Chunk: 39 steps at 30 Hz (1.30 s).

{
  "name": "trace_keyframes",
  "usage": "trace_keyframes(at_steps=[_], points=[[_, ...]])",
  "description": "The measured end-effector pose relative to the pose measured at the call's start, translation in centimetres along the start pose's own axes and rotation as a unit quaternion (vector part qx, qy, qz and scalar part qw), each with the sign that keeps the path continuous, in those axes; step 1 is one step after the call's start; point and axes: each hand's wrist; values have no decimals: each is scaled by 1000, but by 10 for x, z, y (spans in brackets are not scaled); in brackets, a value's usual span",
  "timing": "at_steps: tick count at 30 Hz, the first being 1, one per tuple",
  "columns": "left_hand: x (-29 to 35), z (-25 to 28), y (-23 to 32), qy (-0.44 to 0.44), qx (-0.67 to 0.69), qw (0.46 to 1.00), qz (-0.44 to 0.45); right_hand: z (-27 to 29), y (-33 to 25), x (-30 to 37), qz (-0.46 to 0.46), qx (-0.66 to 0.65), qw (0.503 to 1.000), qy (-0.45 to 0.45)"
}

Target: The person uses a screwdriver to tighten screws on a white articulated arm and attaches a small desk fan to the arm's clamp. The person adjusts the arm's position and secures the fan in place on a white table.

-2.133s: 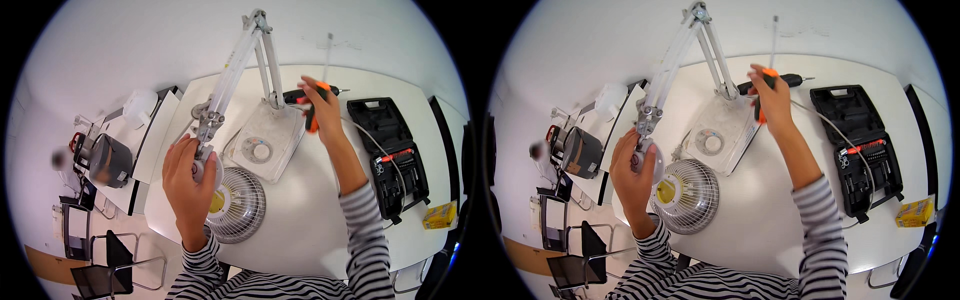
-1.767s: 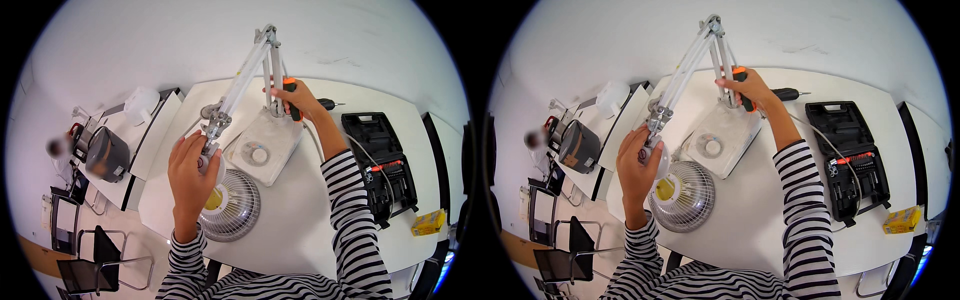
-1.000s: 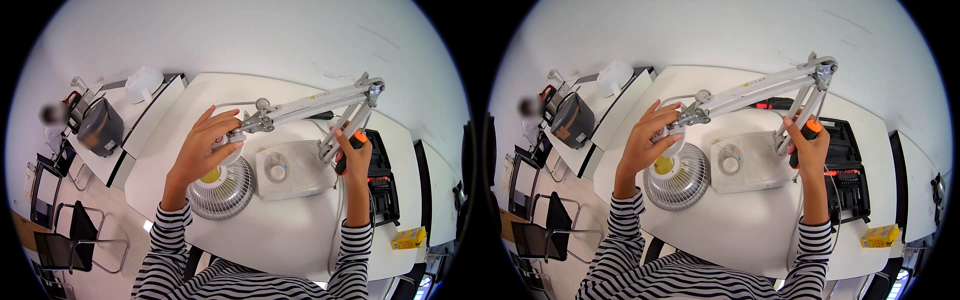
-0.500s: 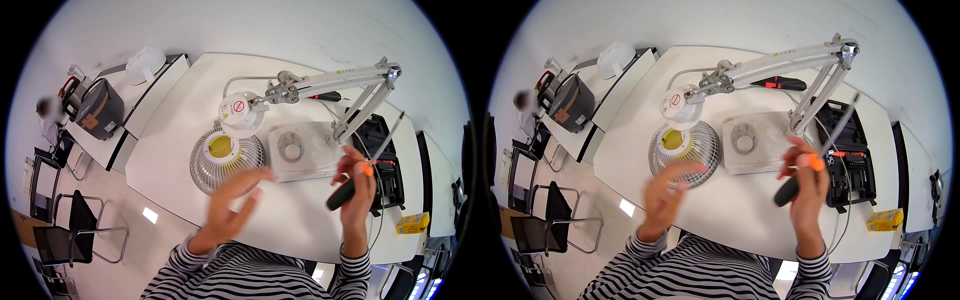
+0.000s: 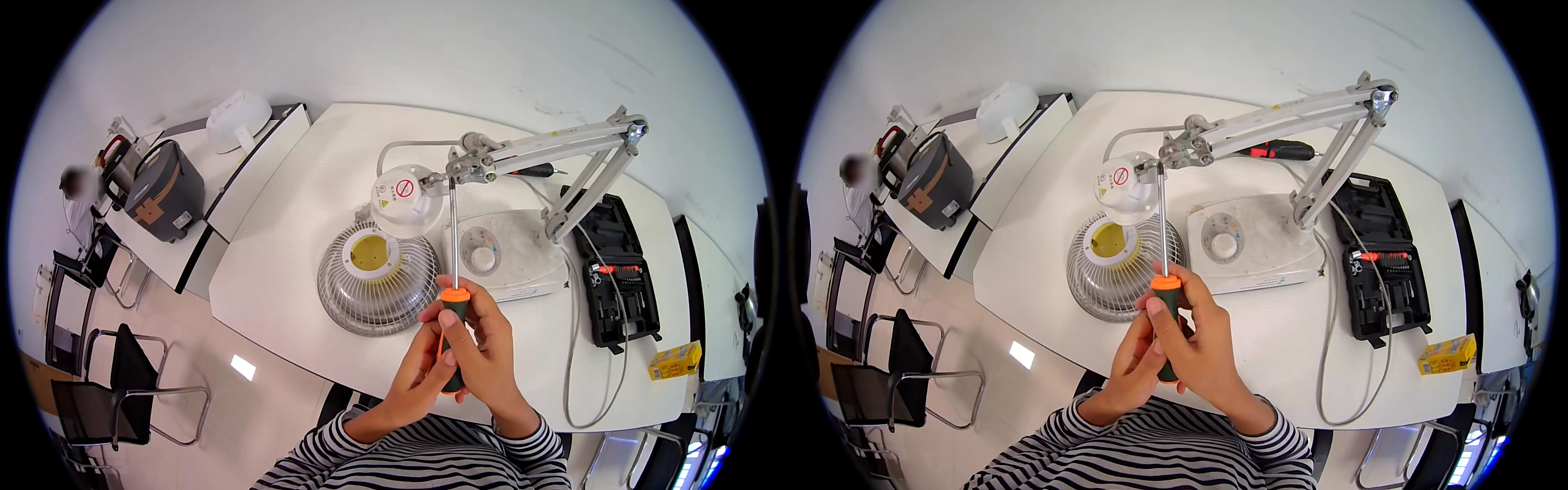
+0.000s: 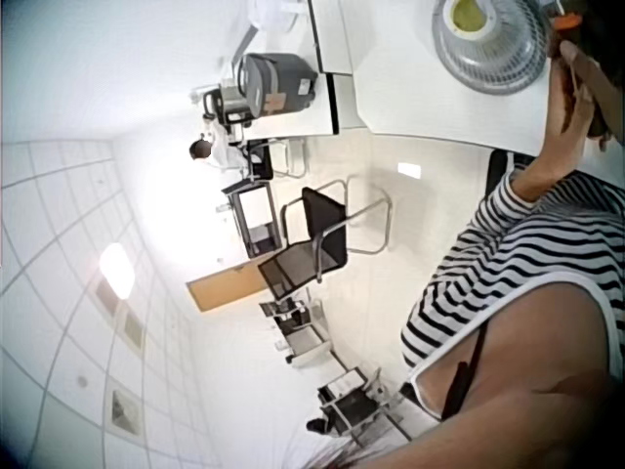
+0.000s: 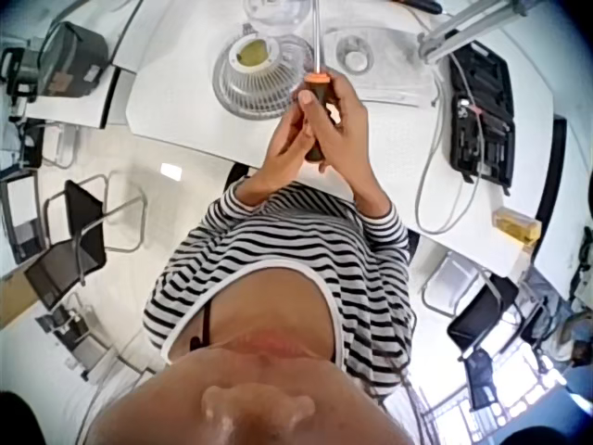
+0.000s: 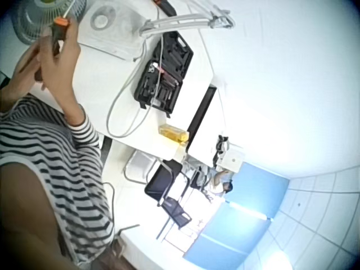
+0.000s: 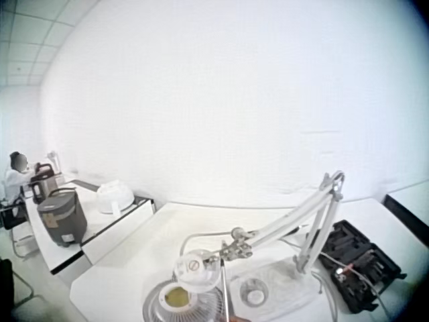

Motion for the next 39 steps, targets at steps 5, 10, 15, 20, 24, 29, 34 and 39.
trace_keyframes(at_steps=[5, 10, 15, 20, 24, 29, 34, 39], points=[[-1, 3, 3, 3, 1, 999, 43, -2, 6, 0, -11, -62, 998, 15], [-1, 4, 6, 6, 80, 995, 55, 0, 5, -3, -17, -99, 995, 11], [2, 8, 8, -33, 89, 994, 57, 0, 2, -3, -23, -110, 994, 5], [2, 5, 15, -15, 64, 997, 42, -2, 0, -5, -30, -130, 991, 5], [4, 5, 15, -3, 45, 998, 33, -2, 1, -4, -31, -137, 990, 6], [5, 7, 16, -6, 43, 997, 57, -4, -1, -5, -39, -171, 985, 7], [5, 6, 18, -13, 50, 997, 50, -5, -4, -5, -62, -237, 969, 17], [2, 18, 16, -147, 230, 960, 62, 4, -13, -8, -129, -354, 926, -36]])
Point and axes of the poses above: each hand's wrist, its own x-axis away from the middle knuckle, its own z-axis out of the back of the hand, y = z × x, and after that the axes turned 9 degrees about z, right-handed
